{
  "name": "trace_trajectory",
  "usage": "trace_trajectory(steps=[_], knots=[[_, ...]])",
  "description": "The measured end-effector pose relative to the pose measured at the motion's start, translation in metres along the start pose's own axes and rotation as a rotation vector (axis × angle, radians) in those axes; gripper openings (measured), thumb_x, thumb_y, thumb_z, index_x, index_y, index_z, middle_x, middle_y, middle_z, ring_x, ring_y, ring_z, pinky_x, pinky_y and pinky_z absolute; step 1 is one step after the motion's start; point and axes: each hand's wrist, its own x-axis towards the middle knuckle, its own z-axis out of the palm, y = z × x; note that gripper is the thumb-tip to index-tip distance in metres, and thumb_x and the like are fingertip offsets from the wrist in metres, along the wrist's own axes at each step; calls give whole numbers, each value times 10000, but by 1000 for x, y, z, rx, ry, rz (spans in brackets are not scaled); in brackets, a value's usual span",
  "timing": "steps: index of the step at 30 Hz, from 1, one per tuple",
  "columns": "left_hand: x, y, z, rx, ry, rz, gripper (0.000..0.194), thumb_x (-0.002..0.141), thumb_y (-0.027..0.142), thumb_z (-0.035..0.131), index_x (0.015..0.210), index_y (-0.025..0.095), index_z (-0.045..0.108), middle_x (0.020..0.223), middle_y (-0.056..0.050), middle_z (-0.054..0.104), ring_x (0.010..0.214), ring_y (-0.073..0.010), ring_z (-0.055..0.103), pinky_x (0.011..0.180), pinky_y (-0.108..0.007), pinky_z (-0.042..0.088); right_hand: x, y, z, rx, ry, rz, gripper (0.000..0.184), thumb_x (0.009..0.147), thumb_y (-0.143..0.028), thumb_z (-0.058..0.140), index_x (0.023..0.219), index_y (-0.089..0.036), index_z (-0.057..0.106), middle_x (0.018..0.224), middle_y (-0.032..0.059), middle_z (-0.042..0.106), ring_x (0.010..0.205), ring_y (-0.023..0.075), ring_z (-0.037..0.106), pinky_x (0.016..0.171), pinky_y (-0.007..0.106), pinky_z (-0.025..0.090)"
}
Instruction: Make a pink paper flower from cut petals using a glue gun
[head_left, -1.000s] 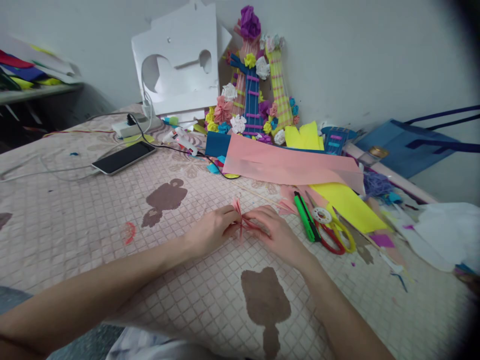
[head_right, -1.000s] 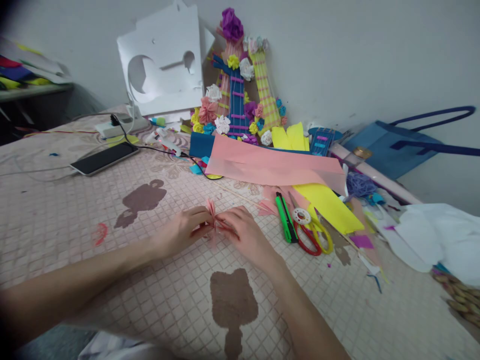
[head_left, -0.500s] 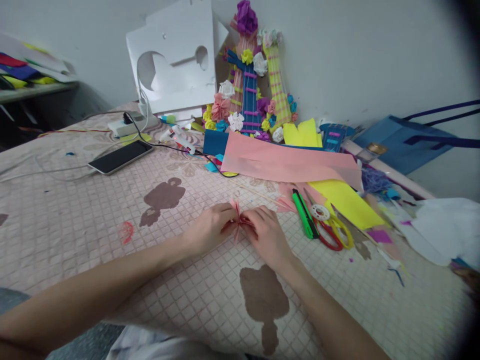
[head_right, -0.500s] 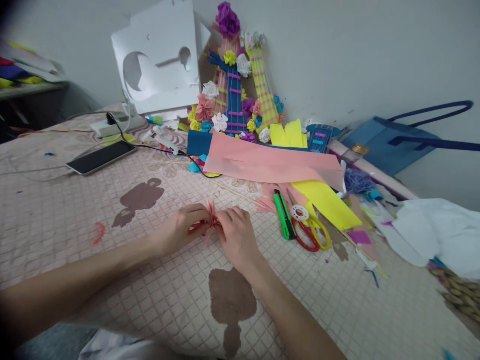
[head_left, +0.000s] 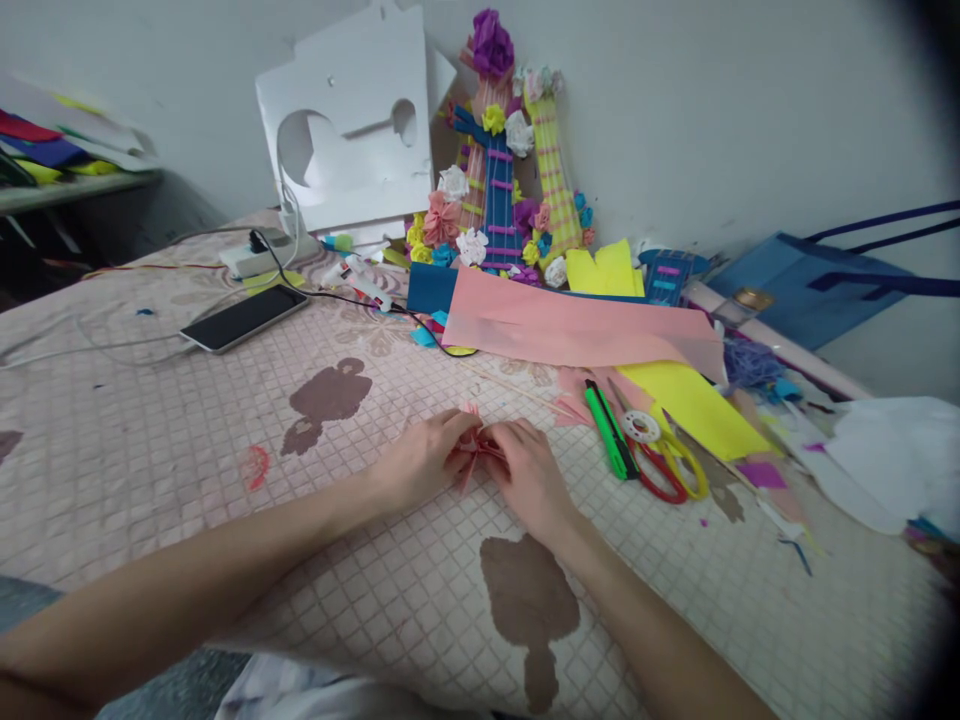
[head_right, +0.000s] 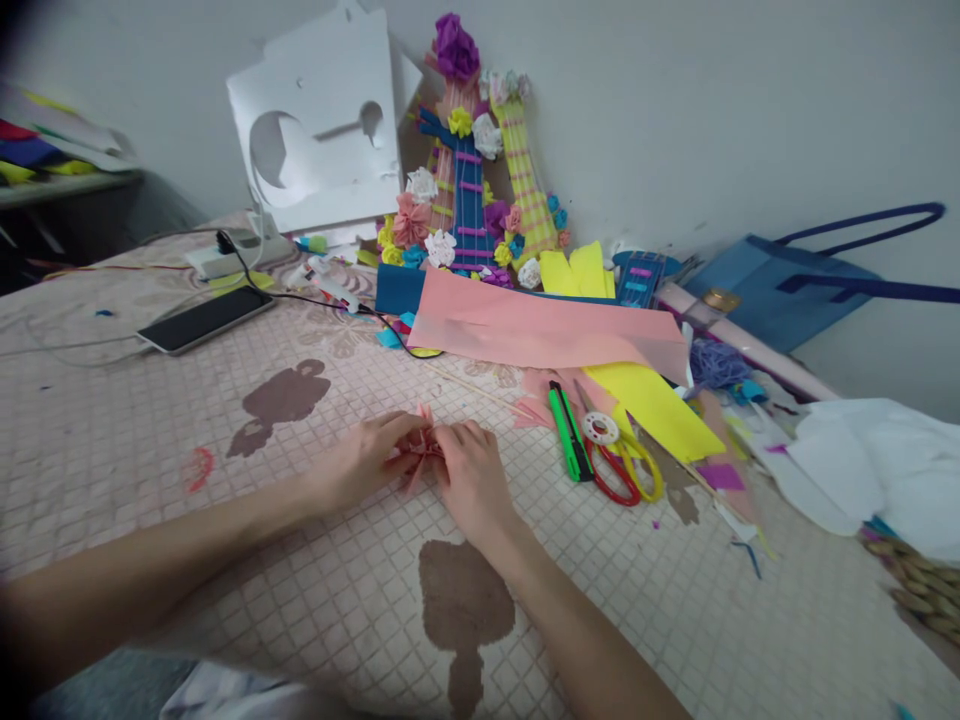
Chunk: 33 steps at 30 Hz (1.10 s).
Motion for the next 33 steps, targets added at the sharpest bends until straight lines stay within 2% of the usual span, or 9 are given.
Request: trace_trajectory(steps=[6, 11, 15, 19, 24, 31, 33], knots=[[-2, -2, 3, -8, 32, -85, 420, 777, 66, 507, 1166, 196, 416, 872, -17, 609, 740, -153, 602, 641, -255, 469, 1, 1, 1, 20, 2, 10, 138, 813, -77, 533, 883, -194, 552, 879, 44, 619, 917, 224, 509, 801, 357, 395], [-1, 1, 0, 65, 7, -45, 234, 783, 69, 515, 988, 180, 500, 903, -31, 571, 723, -146, 570, 612, -252, 464, 1, 2, 2, 32, 14, 3, 128, 816, -79, 528, 870, -194, 542, 867, 46, 614, 900, 227, 506, 792, 358, 400], [1, 6, -5, 122, 81, 58, 289, 771, 55, 559, 1036, 168, 536, 1052, -83, 518, 916, -193, 538, 751, -318, 490, 0, 2, 3, 33, 29, -1, 148, 799, -57, 519, 863, -190, 530, 859, 47, 595, 883, 227, 495, 778, 354, 404], [2, 7, -7, 190, 155, 135, 158, 796, 86, 576, 933, 164, 560, 1145, -103, 495, 1085, -242, 452, 896, -399, 436, 0, 2, 4, 37, 36, -7, 141, 795, -58, 520, 855, -184, 532, 855, 49, 591, 881, 226, 491, 771, 350, 403], [3, 6, -8, 247, 66, 95, 114, 805, 151, 610, 906, 169, 561, 947, -56, 579, 949, -225, 504, 827, -382, 428, 0, 3, 4, 71, 51, -19, 114, 805, -85, 533, 846, -191, 543, 837, 39, 607, 860, 218, 511, 767, 346, 398], [3, 1, -8, 297, -34, 109, 12, 862, 161, 550, 860, 156, 560, 846, -33, 607, 831, -188, 547, 789, -340, 410, -2, 3, 3, 93, 29, 20, 107, 827, -98, 543, 844, -203, 544, 812, 15, 619, 825, 201, 527, 752, 331, 391], [4, 0, -7, 304, -28, 119, 80, 893, 170, 502, 833, 155, 554, 829, -32, 609, 804, -177, 549, 779, -330, 408, -2, 3, 4, 72, 1, 41, 93, 831, -110, 551, 857, -199, 548, 826, 17, 621, 828, 201, 530, 753, 331, 394]])
